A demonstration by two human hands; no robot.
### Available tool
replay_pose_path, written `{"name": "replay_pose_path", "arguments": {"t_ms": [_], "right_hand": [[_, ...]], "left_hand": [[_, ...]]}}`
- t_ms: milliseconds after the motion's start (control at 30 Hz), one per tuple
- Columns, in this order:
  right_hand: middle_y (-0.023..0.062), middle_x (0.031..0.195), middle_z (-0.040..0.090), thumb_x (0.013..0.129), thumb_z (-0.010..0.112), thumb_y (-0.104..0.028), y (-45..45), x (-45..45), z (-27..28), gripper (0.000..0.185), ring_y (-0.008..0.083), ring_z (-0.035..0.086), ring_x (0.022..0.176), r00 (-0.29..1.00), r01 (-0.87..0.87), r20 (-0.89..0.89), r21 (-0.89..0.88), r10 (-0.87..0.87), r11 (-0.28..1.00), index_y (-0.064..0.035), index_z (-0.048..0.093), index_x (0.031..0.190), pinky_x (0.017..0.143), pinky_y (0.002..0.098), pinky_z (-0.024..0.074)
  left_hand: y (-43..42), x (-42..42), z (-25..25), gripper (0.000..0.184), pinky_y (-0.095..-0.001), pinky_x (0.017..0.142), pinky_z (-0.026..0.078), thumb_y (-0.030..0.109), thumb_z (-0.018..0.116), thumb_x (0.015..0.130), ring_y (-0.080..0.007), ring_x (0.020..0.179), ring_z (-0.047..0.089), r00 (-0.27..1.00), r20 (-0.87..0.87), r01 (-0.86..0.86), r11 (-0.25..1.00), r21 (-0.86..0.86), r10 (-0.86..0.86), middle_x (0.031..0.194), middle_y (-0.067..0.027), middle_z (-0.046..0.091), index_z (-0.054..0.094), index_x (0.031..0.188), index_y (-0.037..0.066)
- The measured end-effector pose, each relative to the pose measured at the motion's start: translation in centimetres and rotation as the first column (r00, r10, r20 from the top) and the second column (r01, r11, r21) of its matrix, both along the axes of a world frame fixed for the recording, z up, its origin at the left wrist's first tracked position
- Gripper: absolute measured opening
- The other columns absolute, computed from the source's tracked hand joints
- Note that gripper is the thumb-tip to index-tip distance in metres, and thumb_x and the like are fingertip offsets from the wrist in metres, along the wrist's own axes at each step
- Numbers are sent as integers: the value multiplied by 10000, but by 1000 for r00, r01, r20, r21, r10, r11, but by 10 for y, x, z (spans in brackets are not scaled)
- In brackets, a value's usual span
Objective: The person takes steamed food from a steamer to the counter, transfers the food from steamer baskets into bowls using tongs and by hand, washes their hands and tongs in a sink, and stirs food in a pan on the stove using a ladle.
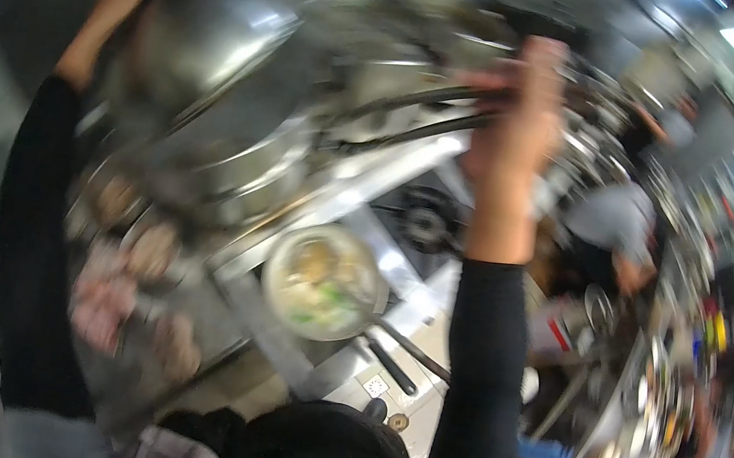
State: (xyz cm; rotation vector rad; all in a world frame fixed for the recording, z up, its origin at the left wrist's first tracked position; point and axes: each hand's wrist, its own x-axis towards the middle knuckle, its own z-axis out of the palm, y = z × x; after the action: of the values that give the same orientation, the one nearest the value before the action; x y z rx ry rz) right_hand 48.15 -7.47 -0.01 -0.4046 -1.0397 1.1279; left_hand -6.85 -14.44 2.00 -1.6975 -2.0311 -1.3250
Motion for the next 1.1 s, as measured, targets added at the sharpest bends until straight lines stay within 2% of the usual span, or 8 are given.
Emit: {"name": "replay_pose_path", "arguments": {"t_ms": [167,400,567,700,800,900,1000,1100], "right_hand": [[23,813,569,995,593,-228,-67,152,-24,206,115,601,726,782,-201,623,216,23,956,-47,525,922,664,278,508],[41,884,680,955,680,-291,-177,374,-127,262,114,623,840,588,428,805,-227,-79,875,-30,677,937,782,282,486],[126,852,601,774,794,-433,-238,466,-225,400,337,600,851,-235,648,960,273,-155,711,-84,755,966,737,432,490],[106,802,638,774,788,-451,-245,516,-272,401,314,643,685,-112,719,965,242,-235,651,-114,753,989,622,418,513],[92,794,632,778,802,-362,-235,529,-270,365,303,638,705,8,723,882,321,-471,612,-130,737,1052,621,394,508],[95,842,598,797,784,-176,-233,540,-268,436,314,603,809,106,583,866,345,-489,736,-134,663,1214,676,412,479],[175,1113,618,834,736,-178,-249,551,-273,530,393,585,1046,333,522,832,230,-444,821,-96,556,1325,896,447,481],[222,1258,588,849,706,-213,-281,596,-285,559,373,575,1129,158,594,919,205,-362,778,-53,521,1352,968,456,463]], "left_hand": [[48,18,-34,384,-343,991,475,209,645,909,-261,1145,644,978,-201,-81,986,-145,51,1210,-164,686,658,1228,-3],[75,-14,-63,435,-371,1035,436,198,677,889,-304,1152,619,881,-446,-197,979,-41,159,1203,-196,674,636,1274,-1],[2,370,-7,316,-309,995,445,185,634,935,-163,1064,616,775,372,583,805,-110,-510,1118,-97,696,678,1201,21],[-30,635,-69,272,-274,830,529,202,576,999,-144,959,681,359,588,901,106,-420,-725,1062,-82,730,699,1172,31],[-39,797,-174,572,-347,918,505,516,449,1029,-190,1096,640,343,907,849,-331,-411,-246,1218,-114,672,574,1361,68],[-59,918,-244,655,-410,918,503,587,411,1014,-257,1184,575,228,883,931,-356,-76,409,1281,-127,600,426,1446,95],[-57,981,-278,314,-472,866,525,403,460,1040,-295,1082,607,122,901,992,-26,-122,417,1110,-146,599,464,1206,137],[-20,1013,-327,298,-342,670,540,306,531,1015,-283,901,652,230,836,969,-34,-246,498,1020,-162,582,419,1252,163]]}}
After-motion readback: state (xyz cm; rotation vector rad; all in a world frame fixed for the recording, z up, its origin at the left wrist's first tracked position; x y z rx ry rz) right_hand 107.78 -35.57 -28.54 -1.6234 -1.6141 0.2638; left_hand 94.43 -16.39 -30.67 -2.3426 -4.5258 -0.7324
